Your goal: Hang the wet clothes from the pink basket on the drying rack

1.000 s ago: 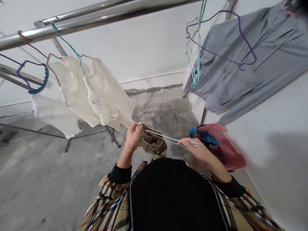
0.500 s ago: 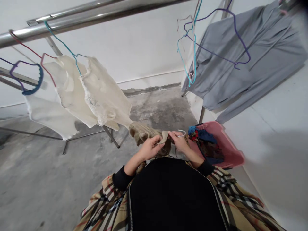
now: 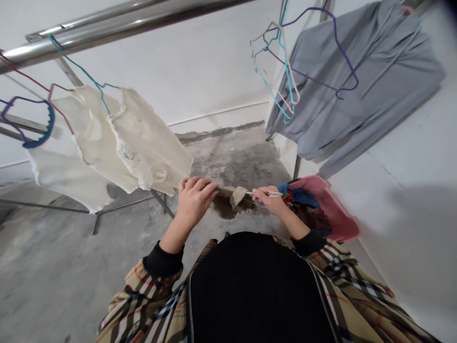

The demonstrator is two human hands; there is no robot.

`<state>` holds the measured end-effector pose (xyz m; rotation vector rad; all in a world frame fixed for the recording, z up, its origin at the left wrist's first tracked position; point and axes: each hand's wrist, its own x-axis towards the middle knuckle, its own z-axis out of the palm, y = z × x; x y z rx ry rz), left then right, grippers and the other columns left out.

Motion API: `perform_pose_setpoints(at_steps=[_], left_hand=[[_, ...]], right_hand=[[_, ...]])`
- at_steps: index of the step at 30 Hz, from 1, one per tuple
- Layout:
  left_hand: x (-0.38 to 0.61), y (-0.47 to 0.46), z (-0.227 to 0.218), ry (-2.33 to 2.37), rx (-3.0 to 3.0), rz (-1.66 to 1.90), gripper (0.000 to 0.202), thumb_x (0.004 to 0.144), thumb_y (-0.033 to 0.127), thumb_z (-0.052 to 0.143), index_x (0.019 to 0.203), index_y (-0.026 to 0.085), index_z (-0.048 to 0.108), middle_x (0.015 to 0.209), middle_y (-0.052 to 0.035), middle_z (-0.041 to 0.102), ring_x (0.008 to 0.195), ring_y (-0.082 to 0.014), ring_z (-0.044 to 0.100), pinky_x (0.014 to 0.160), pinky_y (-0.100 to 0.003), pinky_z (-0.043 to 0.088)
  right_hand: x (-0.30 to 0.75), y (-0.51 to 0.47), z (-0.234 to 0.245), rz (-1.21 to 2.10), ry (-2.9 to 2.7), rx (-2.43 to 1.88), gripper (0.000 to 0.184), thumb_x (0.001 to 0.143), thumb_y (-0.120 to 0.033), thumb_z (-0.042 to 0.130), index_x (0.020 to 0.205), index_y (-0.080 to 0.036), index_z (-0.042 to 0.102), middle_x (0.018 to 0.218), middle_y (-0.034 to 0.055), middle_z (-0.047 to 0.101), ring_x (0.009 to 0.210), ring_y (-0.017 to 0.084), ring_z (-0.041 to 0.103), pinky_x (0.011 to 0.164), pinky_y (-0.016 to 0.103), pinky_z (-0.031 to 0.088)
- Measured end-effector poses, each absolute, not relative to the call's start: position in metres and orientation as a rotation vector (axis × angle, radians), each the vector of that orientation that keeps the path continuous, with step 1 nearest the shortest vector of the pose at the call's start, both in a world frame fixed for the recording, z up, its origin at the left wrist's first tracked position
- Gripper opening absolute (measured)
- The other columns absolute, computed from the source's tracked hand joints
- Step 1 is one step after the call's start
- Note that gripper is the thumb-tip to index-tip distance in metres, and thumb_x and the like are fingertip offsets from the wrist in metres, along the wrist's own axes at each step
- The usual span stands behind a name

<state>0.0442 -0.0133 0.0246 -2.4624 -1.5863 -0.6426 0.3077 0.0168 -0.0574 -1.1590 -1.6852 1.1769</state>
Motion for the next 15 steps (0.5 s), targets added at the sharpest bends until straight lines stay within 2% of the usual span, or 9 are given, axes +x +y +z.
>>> perform_pose_setpoints(at_steps=[2, 4, 6, 8, 12, 15], left_hand=[[0.039, -0.008, 0.021, -1.643, -2.444, -0.739, 0.026, 0.089, 0.033, 0.060, 0.114, 0.029, 0.067, 0.109, -0.0080, 0.067, 0.104, -0.0271, 0.058, 0.095, -0.044, 0.038], [0.034, -0.004, 0.016, -1.760, -2.370, -0.924, 0.035, 0.086, 0.035, 0.063, 0.119, 0.026, 0.064, 0.119, -0.0101, 0.063, 0.110, -0.0274, 0.056, 0.097, -0.042, 0.040], [0.030, -0.001, 0.010, -1.914, -2.344, -1.111, 0.043, 0.083, 0.036, 0.066, 0.123, 0.023, 0.061, 0.122, -0.0103, 0.062, 0.113, -0.0271, 0.056, 0.098, -0.040, 0.042], [0.028, 0.001, 0.002, -2.104, -2.349, -1.311, 0.039, 0.083, 0.037, 0.064, 0.119, 0.022, 0.063, 0.112, -0.0080, 0.067, 0.104, -0.0241, 0.061, 0.092, -0.035, 0.046], [0.026, 0.003, -0.006, -2.348, -2.168, -1.715, 0.023, 0.081, 0.035, 0.062, 0.095, 0.019, 0.072, 0.087, -0.0046, 0.072, 0.084, -0.0195, 0.065, 0.078, -0.026, 0.049], [0.024, 0.003, 0.003, -2.299, -2.193, -1.710, 0.022, 0.082, 0.035, 0.060, 0.082, 0.016, 0.072, 0.075, -0.0030, 0.070, 0.074, -0.0170, 0.064, 0.070, -0.025, 0.049]], right_hand=[[0.312, 0.019, -0.053, 1.130, -1.705, -1.159, 0.049, 0.086, -0.053, 0.052, 0.057, -0.017, 0.067, 0.046, -0.0012, 0.049, 0.048, 0.010, 0.042, 0.052, 0.025, 0.033], [0.318, 0.020, -0.052, 1.117, -1.656, -1.178, 0.048, 0.086, -0.053, 0.053, 0.058, -0.017, 0.068, 0.046, -0.0014, 0.048, 0.048, 0.010, 0.042, 0.051, 0.025, 0.032], [0.323, 0.020, -0.052, 1.140, -1.574, -1.191, 0.048, 0.085, -0.054, 0.054, 0.058, -0.017, 0.067, 0.044, -0.0023, 0.044, 0.046, 0.010, 0.038, 0.049, 0.025, 0.030], [0.329, 0.019, -0.054, 1.169, -1.500, -1.187, 0.048, 0.083, -0.056, 0.056, 0.057, -0.017, 0.067, 0.044, -0.0031, 0.042, 0.044, 0.009, 0.035, 0.048, 0.025, 0.028], [0.341, 0.017, -0.059, 1.185, -1.405, -1.204, 0.050, 0.081, -0.059, 0.057, 0.057, -0.017, 0.066, 0.044, -0.0033, 0.041, 0.044, 0.009, 0.032, 0.047, 0.025, 0.025], [0.351, 0.017, -0.062, 1.216, -1.406, -1.227, 0.052, 0.081, -0.061, 0.057, 0.056, -0.017, 0.065, 0.043, -0.0034, 0.039, 0.044, 0.008, 0.032, 0.046, 0.025, 0.024]])
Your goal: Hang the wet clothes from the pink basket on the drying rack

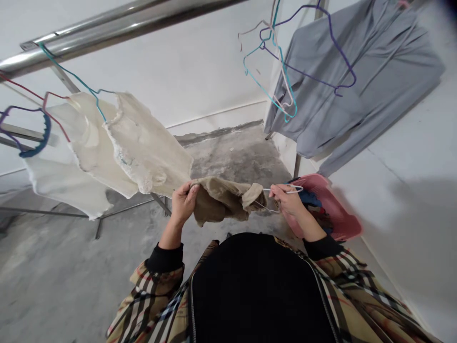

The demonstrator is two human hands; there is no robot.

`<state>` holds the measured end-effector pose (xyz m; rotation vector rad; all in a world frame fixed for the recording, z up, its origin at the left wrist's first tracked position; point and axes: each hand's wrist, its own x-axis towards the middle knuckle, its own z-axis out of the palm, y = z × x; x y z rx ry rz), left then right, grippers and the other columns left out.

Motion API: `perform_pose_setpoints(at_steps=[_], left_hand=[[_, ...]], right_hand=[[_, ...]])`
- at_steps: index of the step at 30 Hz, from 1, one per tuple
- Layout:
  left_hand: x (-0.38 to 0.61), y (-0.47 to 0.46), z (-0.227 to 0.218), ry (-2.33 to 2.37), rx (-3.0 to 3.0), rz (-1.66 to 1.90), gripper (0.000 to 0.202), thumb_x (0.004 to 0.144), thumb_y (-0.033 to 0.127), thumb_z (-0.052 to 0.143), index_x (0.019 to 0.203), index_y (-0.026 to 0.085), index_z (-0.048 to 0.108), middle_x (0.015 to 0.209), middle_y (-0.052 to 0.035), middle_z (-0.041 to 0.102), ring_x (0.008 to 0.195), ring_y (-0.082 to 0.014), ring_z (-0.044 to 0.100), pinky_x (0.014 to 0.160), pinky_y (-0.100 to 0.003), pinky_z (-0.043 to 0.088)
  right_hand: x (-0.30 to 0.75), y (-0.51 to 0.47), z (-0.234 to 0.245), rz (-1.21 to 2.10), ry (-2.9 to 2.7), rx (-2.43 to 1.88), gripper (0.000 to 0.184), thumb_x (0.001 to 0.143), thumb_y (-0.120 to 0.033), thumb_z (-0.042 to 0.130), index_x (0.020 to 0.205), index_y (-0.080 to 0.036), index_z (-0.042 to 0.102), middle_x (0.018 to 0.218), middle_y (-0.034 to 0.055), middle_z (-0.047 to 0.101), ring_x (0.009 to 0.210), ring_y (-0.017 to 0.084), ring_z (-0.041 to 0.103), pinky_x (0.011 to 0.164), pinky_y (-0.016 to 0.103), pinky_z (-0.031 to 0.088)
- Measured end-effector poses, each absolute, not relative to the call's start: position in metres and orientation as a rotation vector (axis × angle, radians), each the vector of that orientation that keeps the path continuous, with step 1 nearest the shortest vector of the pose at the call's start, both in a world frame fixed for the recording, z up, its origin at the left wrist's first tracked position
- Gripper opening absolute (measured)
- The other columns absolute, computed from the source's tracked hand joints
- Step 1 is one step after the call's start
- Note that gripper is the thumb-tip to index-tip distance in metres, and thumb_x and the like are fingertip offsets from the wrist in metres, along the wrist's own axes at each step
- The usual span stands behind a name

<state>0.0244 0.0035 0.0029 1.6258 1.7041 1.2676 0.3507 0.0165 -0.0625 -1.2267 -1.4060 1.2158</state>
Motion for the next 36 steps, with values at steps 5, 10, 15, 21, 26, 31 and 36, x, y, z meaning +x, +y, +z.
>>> perform_pose_setpoints(at_steps=[5, 10, 15, 21, 26, 31, 36], left_hand=[[0.021, 0.006, 0.030, 1.524, 1.929, 1.071, 0.024, 0.084, 0.036, 0.061, 0.076, 0.015, 0.072, 0.066, -0.0011, 0.067, 0.063, -0.0133, 0.060, 0.062, -0.022, 0.046], [0.023, 0.011, 0.045, 1.512, 2.135, 0.913, 0.030, 0.088, 0.042, 0.059, 0.084, 0.016, 0.074, 0.066, -0.0017, 0.066, 0.061, -0.0123, 0.058, 0.058, -0.022, 0.044], [0.044, 0.005, 0.048, 1.558, 2.650, 0.786, 0.032, 0.088, 0.043, 0.060, 0.108, 0.021, 0.071, 0.105, -0.0090, 0.070, 0.096, -0.0210, 0.063, 0.083, -0.031, 0.046], [0.070, -0.015, 0.032, 1.578, 2.822, -0.028, 0.028, 0.096, 0.041, 0.046, 0.099, 0.028, 0.071, 0.074, -0.0024, 0.068, 0.067, -0.0165, 0.061, 0.053, -0.025, 0.032], [0.084, -0.021, 0.024, 1.569, 2.756, -0.196, 0.027, 0.097, 0.040, 0.043, 0.106, 0.030, 0.066, 0.077, -0.0011, 0.065, 0.062, -0.0148, 0.059, 0.049, -0.026, 0.022], [0.087, -0.021, 0.019, 1.572, 2.683, -0.194, 0.027, 0.098, 0.037, 0.041, 0.106, 0.029, 0.066, 0.080, -0.0016, 0.066, 0.065, -0.0151, 0.060, 0.049, -0.025, 0.023], [0.066, -0.021, 0.025, 1.757, 2.588, -0.039, 0.030, 0.097, 0.036, 0.042, 0.114, 0.031, 0.066, 0.085, -0.0022, 0.069, 0.071, -0.0153, 0.062, 0.051, -0.024, 0.028]], right_hand=[[0.362, 0.017, -0.075, 1.412, -1.588, -1.212, 0.052, 0.078, -0.062, 0.059, 0.052, -0.017, 0.063, 0.041, -0.0028, 0.039, 0.043, 0.009, 0.032, 0.046, 0.025, 0.023], [0.353, 0.016, -0.082, 1.392, -1.413, -1.189, 0.055, 0.075, -0.068, 0.055, 0.053, -0.018, 0.060, 0.040, -0.0037, 0.035, 0.041, 0.008, 0.028, 0.045, 0.025, 0.022], [0.336, 0.015, -0.066, 1.376, -1.605, -1.181, 0.052, 0.079, -0.062, 0.055, 0.058, -0.016, 0.067, 0.044, -0.0021, 0.042, 0.045, 0.010, 0.035, 0.047, 0.025, 0.026], [0.322, 0.021, -0.053, 1.283, -1.659, -1.135, 0.054, 0.082, -0.062, 0.053, 0.059, -0.016, 0.070, 0.046, -0.0011, 0.047, 0.046, 0.009, 0.039, 0.048, 0.024, 0.029], [0.307, 0.021, -0.046, 1.268, -1.723, -1.088, 0.052, 0.085, -0.056, 0.053, 0.058, -0.015, 0.068, 0.050, 0.0002, 0.051, 0.051, 0.011, 0.046, 0.050, 0.024, 0.033], [0.305, 0.020, -0.049, 1.325, -1.690, -0.973, 0.038, 0.084, -0.049, 0.059, 0.073, -0.015, 0.071, 0.067, 0.0026, 0.064, 0.062, 0.013, 0.055, 0.060, 0.025, 0.043], [0.342, 0.026, -0.100, 1.187, -1.413, -1.068, 0.041, 0.079, -0.040, 0.066, 0.117, -0.024, 0.067, 0.119, 0.0068, 0.065, 0.105, 0.021, 0.059, 0.093, 0.036, 0.046]])
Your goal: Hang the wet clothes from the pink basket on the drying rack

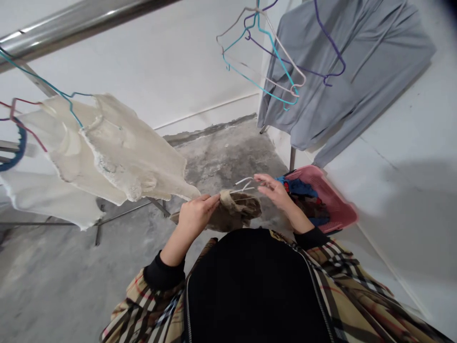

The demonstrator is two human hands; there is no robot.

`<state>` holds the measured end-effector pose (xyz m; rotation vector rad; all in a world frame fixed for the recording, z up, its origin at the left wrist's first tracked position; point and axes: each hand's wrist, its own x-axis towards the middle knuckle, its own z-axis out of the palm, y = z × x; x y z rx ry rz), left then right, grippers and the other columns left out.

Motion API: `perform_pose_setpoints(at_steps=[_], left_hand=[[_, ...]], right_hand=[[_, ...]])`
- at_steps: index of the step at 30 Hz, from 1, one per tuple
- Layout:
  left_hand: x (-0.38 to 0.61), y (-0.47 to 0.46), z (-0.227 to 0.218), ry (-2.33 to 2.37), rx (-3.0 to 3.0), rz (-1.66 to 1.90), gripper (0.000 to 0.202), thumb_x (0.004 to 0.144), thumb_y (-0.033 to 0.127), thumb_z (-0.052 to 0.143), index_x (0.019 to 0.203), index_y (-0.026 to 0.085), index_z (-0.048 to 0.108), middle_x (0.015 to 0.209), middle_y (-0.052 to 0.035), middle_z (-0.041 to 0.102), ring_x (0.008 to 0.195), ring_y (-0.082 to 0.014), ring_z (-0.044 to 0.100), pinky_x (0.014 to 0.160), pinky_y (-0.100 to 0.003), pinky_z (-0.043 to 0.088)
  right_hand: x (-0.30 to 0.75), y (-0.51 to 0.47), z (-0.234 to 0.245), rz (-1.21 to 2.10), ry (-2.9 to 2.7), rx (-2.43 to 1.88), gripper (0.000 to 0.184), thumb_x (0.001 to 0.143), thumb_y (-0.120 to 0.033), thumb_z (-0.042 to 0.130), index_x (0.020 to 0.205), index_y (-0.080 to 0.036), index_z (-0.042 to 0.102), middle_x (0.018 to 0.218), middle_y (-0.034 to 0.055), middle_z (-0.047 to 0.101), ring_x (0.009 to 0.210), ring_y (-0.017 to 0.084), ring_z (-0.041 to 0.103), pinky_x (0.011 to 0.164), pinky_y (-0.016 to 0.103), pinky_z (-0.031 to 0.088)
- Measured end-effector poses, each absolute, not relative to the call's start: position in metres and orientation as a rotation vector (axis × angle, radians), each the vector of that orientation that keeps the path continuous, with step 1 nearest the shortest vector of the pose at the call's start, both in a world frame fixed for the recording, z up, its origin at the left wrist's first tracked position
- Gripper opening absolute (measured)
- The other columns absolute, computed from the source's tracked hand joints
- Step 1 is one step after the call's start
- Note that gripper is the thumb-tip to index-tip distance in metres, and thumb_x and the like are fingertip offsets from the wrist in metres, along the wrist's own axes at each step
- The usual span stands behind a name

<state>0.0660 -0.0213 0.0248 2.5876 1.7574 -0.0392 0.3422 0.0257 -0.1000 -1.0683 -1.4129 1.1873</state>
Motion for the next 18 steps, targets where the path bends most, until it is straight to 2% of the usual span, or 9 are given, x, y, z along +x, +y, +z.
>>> perform_pose_setpoints(at_steps=[3, 7, 11, 14, 18], left_hand=[[0.057, -0.023, 0.028, 1.817, 2.586, 0.079, 0.030, 0.097, 0.036, 0.043, 0.113, 0.032, 0.068, 0.084, -0.0014, 0.069, 0.071, -0.0146, 0.063, 0.051, -0.024, 0.029], [0.056, -0.025, 0.031, 1.797, 2.621, 0.176, 0.030, 0.097, 0.037, 0.044, 0.108, 0.031, 0.070, 0.082, -0.0012, 0.069, 0.069, -0.0135, 0.062, 0.051, -0.023, 0.029], [0.057, -0.025, 0.034, 1.715, 2.662, 0.266, 0.030, 0.096, 0.038, 0.045, 0.103, 0.028, 0.072, 0.079, -0.0019, 0.069, 0.065, -0.0128, 0.061, 0.050, -0.022, 0.031], [0.047, -0.025, 0.033, 1.701, 2.693, 0.360, 0.031, 0.096, 0.037, 0.045, 0.105, 0.027, 0.073, 0.076, -0.0021, 0.069, 0.065, -0.0133, 0.062, 0.051, -0.022, 0.034], [0.026, -0.025, 0.028, 1.693, 2.682, 0.524, 0.030, 0.096, 0.035, 0.047, 0.105, 0.024, 0.073, 0.078, -0.0029, 0.071, 0.067, -0.0130, 0.065, 0.056, -0.021, 0.041]], right_hand=[[0.355, 0.025, -0.148, 1.186, -1.066, -1.373, 0.047, 0.075, -0.042, 0.063, 0.117, -0.021, 0.065, 0.118, 0.0086, 0.065, 0.109, 0.023, 0.057, 0.101, 0.042, 0.042], [0.336, 0.019, -0.185, 1.438, -1.055, -1.460, 0.048, 0.062, -0.041, 0.074, 0.103, -0.017, 0.068, 0.097, 0.0088, 0.070, 0.092, 0.025, 0.063, 0.089, 0.044, 0.048], [0.305, 0.021, -0.183, 1.549, -1.065, -1.305, 0.044, 0.059, -0.039, 0.079, 0.098, -0.020, 0.069, 0.098, 0.0063, 0.071, 0.093, 0.023, 0.063, 0.088, 0.038, 0.049], [0.300, 0.027, -0.175, 1.614, -0.975, -1.236, 0.036, 0.066, -0.046, 0.073, 0.088, -0.018, 0.069, 0.090, 0.0076, 0.073, 0.087, 0.023, 0.065, 0.083, 0.038, 0.051], [0.314, 0.029, -0.170, 1.668, -0.859, -1.189, 0.039, 0.071, -0.053, 0.066, 0.089, -0.018, 0.067, 0.079, 0.0079, 0.072, 0.078, 0.023, 0.067, 0.072, 0.037, 0.053]])
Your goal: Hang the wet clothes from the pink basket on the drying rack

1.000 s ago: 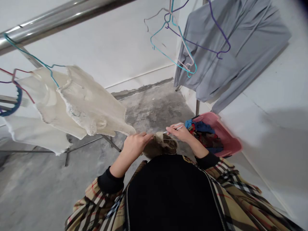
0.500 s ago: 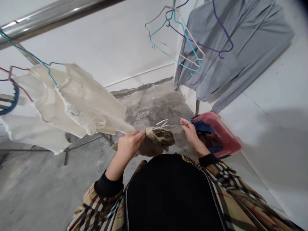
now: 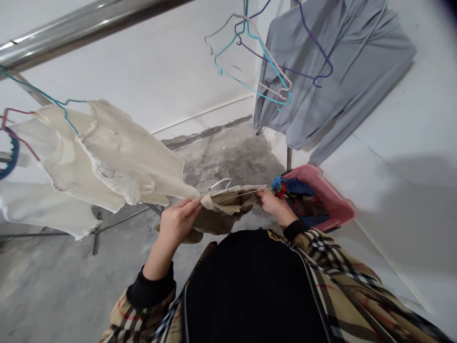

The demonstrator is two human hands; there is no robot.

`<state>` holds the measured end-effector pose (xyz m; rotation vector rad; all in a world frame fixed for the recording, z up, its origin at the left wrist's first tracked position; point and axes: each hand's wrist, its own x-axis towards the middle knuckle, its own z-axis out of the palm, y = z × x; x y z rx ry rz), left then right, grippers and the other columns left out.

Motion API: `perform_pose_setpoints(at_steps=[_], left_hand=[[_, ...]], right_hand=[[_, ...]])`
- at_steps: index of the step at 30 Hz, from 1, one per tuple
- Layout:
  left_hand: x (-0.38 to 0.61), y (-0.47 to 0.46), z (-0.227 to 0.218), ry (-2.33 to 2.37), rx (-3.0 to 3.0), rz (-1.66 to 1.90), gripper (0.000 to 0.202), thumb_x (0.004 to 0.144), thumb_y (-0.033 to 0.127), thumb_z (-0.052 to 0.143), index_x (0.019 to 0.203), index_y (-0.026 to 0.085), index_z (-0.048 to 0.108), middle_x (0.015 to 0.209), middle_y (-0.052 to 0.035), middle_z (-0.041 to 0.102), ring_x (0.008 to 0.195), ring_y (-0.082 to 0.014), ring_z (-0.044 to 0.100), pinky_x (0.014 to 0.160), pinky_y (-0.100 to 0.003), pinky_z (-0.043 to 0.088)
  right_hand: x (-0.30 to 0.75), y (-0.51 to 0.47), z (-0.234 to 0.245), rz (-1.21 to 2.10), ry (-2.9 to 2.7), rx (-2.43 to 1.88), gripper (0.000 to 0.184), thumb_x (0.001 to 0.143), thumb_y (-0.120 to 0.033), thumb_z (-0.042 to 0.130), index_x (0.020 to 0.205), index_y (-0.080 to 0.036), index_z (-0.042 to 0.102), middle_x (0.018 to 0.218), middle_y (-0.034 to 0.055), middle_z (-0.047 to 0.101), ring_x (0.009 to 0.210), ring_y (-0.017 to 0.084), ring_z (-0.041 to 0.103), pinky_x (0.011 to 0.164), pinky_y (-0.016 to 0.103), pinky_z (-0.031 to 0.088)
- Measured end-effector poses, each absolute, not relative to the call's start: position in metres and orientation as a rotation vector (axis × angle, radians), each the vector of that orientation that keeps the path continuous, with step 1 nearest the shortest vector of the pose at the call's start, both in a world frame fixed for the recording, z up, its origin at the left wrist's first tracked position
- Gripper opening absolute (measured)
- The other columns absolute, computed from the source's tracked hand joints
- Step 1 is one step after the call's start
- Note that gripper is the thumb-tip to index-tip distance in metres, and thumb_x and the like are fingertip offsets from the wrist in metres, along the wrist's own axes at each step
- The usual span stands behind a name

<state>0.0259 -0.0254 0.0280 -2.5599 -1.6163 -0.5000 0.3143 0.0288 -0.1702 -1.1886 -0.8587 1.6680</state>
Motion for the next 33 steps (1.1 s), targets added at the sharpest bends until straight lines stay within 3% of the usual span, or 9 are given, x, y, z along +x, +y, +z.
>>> perform_pose_setpoints(at_steps=[8, 14, 17, 21, 25, 29, 31, 33], left_hand=[[0.003, -0.033, 0.017, -1.569, -2.532, -0.709, 0.027, 0.095, 0.033, 0.052, 0.102, 0.020, 0.074, 0.078, -0.0033, 0.072, 0.066, -0.0107, 0.067, 0.060, -0.017, 0.044], [0.001, -0.039, 0.004, -1.615, -2.478, -0.473, 0.025, 0.094, 0.034, 0.053, 0.104, 0.025, 0.075, 0.071, -0.0008, 0.069, 0.059, -0.0105, 0.063, 0.051, -0.019, 0.037], [0.000, -0.038, -0.008, -1.731, -2.390, -0.455, 0.025, 0.093, 0.033, 0.053, 0.105, 0.024, 0.074, 0.073, -0.0019, 0.070, 0.061, -0.0117, 0.063, 0.050, -0.020, 0.035], [-0.006, -0.032, -0.022, -1.884, -2.293, -0.768, 0.027, 0.092, 0.033, 0.052, 0.095, 0.019, 0.075, 0.068, -0.0030, 0.069, 0.059, -0.0122, 0.062, 0.054, -0.020, 0.040], [-0.011, -0.026, -0.024, -1.957, -2.405, -1.019, 0.028, 0.089, 0.035, 0.052, 0.088, 0.018, 0.075, 0.067, -0.0034, 0.070, 0.061, -0.0130, 0.063, 0.060, -0.020, 0.046], [-0.010, -0.020, -0.018, -1.958, -2.526, -1.099, 0.028, 0.087, 0.036, 0.054, 0.085, 0.017, 0.075, 0.074, -0.0060, 0.074, 0.065, -0.0144, 0.065, 0.063, -0.021, 0.049], [-0.009, -0.017, -0.016, -1.926, -2.570, -1.138, 0.028, 0.086, 0.035, 0.054, 0.085, 0.018, 0.075, 0.076, -0.0061, 0.075, 0.066, -0.0149, 0.066, 0.065, -0.021, 0.049], [-0.007, -0.014, -0.016, -1.911, -2.596, -1.165, 0.027, 0.086, 0.035, 0.054, 0.084, 0.018, 0.076, 0.076, -0.0059, 0.075, 0.067, -0.0155, 0.067, 0.066, -0.022, 0.050]], right_hand=[[0.333, 0.032, -0.152, 1.534, -0.684, -1.133, 0.036, 0.064, -0.037, 0.069, 0.094, -0.017, 0.067, 0.085, 0.0062, 0.073, 0.078, 0.020, 0.066, 0.073, 0.032, 0.051], [0.340, 0.036, -0.136, 1.233, -0.681, -1.243, 0.040, 0.066, -0.034, 0.065, 0.102, -0.016, 0.067, 0.090, 0.0052, 0.072, 0.081, 0.018, 0.065, 0.079, 0.032, 0.051], [0.352, 0.025, -0.116, 1.246, -0.898, -1.275, 0.040, 0.073, -0.037, 0.063, 0.107, -0.017, 0.067, 0.095, 0.0066, 0.072, 0.083, 0.020, 0.066, 0.078, 0.033, 0.052], [0.376, 0.009, -0.082, 1.473, -1.554, -1.169, 0.052, 0.073, -0.037, 0.072, 0.121, -0.019, 0.064, 0.108, 0.0077, 0.069, 0.088, 0.020, 0.064, 0.079, 0.034, 0.053], [0.389, 0.012, -0.059, 0.950, -1.662, -1.323, 0.048, 0.082, -0.041, 0.065, 0.126, -0.022, 0.061, 0.117, 0.0102, 0.062, 0.093, 0.020, 0.062, 0.080, 0.036, 0.053], [0.379, 0.025, -0.043, 0.513, -1.889, -1.235, 0.050, 0.086, -0.045, 0.062, 0.132, -0.026, 0.056, 0.133, 0.0107, 0.055, 0.122, 0.027, 0.051, 0.104, 0.046, 0.040], [0.370, 0.029, -0.035, 0.415, -2.074, -1.178, 0.049, 0.087, -0.046, 0.060, 0.132, -0.026, 0.057, 0.131, 0.0107, 0.058, 0.126, 0.029, 0.047, 0.106, 0.048, 0.035], [0.363, 0.031, -0.029, 0.388, -2.196, -1.136, 0.041, 0.091, -0.045, 0.055, 0.126, -0.025, 0.061, 0.118, 0.0099, 0.066, 0.115, 0.027, 0.054, 0.102, 0.047, 0.036]])
